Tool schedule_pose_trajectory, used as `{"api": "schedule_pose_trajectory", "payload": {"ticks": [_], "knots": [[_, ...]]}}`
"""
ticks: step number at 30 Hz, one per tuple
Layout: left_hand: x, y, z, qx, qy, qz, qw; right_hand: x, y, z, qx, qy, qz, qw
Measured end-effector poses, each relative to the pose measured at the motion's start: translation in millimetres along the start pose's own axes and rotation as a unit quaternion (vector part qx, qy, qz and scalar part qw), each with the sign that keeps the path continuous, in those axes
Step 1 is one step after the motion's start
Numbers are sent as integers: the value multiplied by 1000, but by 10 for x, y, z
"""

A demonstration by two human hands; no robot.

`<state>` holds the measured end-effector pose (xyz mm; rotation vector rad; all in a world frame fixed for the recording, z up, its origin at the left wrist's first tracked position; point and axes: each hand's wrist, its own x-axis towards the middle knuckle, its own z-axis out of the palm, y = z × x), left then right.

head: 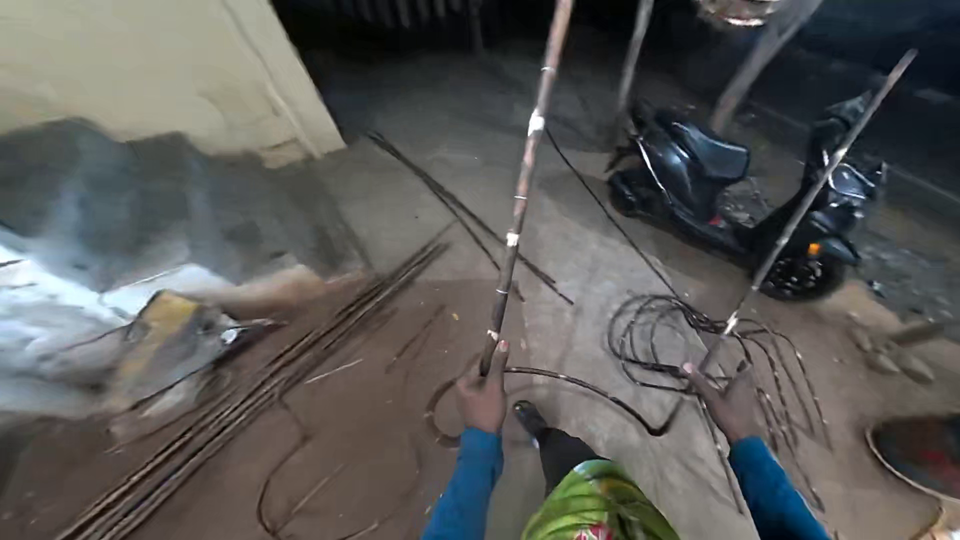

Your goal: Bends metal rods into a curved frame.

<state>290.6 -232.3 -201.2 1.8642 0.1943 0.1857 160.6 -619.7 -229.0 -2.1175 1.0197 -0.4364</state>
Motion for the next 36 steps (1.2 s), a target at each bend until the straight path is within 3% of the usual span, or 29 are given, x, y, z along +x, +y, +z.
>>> {"api": "schedule_pose_trajectory", "payload": {"ticks": [4, 8, 11, 13, 15, 19, 21, 24, 31, 36], "knots": [[-329, -153, 277, -91, -15, 0, 996, 321, 219, 97, 184, 2, 33, 982], [-397, -154, 84, -100, 70, 12, 992, 803, -157, 486, 375, -124, 52, 917], [-453, 27, -33, -123, 169, 12, 978, 1131, -792, 719, 494, -255, -59, 829], [-475, 189, -15, -127, 240, 37, 962, 1415, -1157, 775, 490, -382, -188, 761], [-592, 302, 75, -117, 320, 42, 939, 1630, -1467, 812, 443, -488, -259, 706], [-933, 533, 279, -133, 435, 42, 890, 1649, -2059, 954, 404, -443, -250, 760], [-1209, 643, 408, -152, 489, 39, 858, 1694, -2231, 1039, 437, -457, -277, 724], [-1720, 453, 451, -161, 535, 119, 821, 1720, -2361, 1216, 521, -486, -298, 635], [-2363, 417, 765, -25, 568, 213, 795, 1302, -2105, 1462, 597, -524, -357, 491], [-2549, 427, 897, 39, 537, 206, 817, 1129, -2052, 1491, 600, -533, -370, 467]]}}
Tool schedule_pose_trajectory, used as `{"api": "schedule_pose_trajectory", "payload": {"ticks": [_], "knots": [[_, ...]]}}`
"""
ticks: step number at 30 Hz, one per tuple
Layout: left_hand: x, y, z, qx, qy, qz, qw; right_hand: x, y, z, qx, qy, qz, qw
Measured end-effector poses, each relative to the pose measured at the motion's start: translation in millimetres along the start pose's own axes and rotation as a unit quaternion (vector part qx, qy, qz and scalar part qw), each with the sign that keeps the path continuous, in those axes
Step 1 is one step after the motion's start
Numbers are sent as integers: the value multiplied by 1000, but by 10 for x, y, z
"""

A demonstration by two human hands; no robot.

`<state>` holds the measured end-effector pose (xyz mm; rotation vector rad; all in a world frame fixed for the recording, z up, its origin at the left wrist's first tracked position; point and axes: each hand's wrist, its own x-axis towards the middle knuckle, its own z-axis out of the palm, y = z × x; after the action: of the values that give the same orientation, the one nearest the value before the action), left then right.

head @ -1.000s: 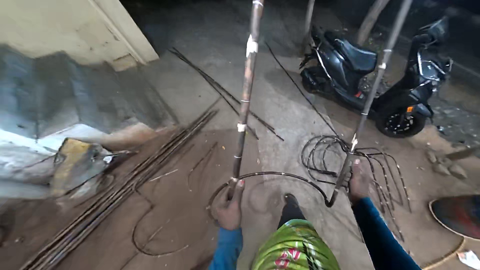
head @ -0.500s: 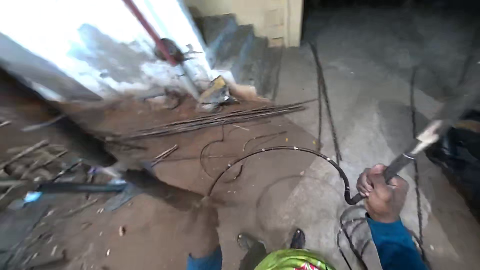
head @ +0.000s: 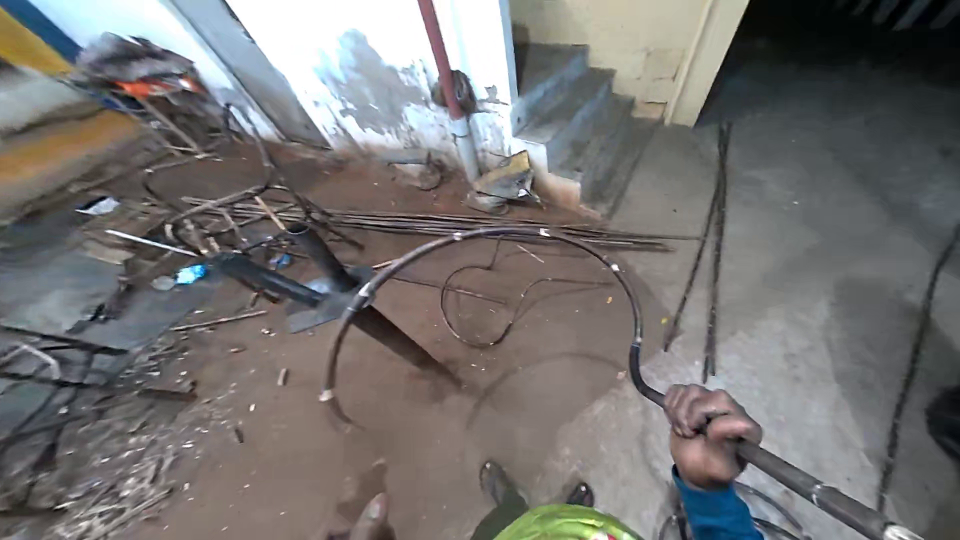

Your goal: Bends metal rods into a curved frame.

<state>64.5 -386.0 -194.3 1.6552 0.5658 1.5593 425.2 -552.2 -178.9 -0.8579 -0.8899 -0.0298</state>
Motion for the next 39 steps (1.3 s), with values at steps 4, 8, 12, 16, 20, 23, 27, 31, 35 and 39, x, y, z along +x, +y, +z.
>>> {"api": "schedule_pose_trajectory", "payload": {"ticks": [4, 8, 12, 16, 20, 23, 27, 31, 35, 39], "knots": [[-16, 27, -44, -3, 8, 13, 1000, 47, -43, -56, 28, -9, 15, 999], [-6, 10, -45, -54, 77, 14, 995, 12, 48, -138, 56, -46, 57, 996], [99, 98, 8, -33, 94, 31, 995, -9, 107, -114, 58, -99, 67, 991], [-72, 72, -82, -46, 110, 4, 993, 27, 93, -3, 35, -98, 23, 994], [-56, 125, -111, -53, 128, -9, 990, 216, 81, 141, 21, -89, 14, 996], [106, 268, -66, -40, 122, -43, 991, 826, -44, 410, 10, -118, 55, 991], [505, 446, 44, -67, 62, -33, 995, 1735, -166, 1089, -62, -132, 20, 989], [926, 601, 237, -37, 75, 58, 995, 1929, -451, 1510, -328, -190, -53, 924], [1400, 1014, 829, -80, 63, 68, 993, 900, -518, 1866, -135, -248, 1, 959], [1908, 1362, 1260, -4, -190, 192, 963, 240, -504, 2253, 68, -165, 90, 980]]}}
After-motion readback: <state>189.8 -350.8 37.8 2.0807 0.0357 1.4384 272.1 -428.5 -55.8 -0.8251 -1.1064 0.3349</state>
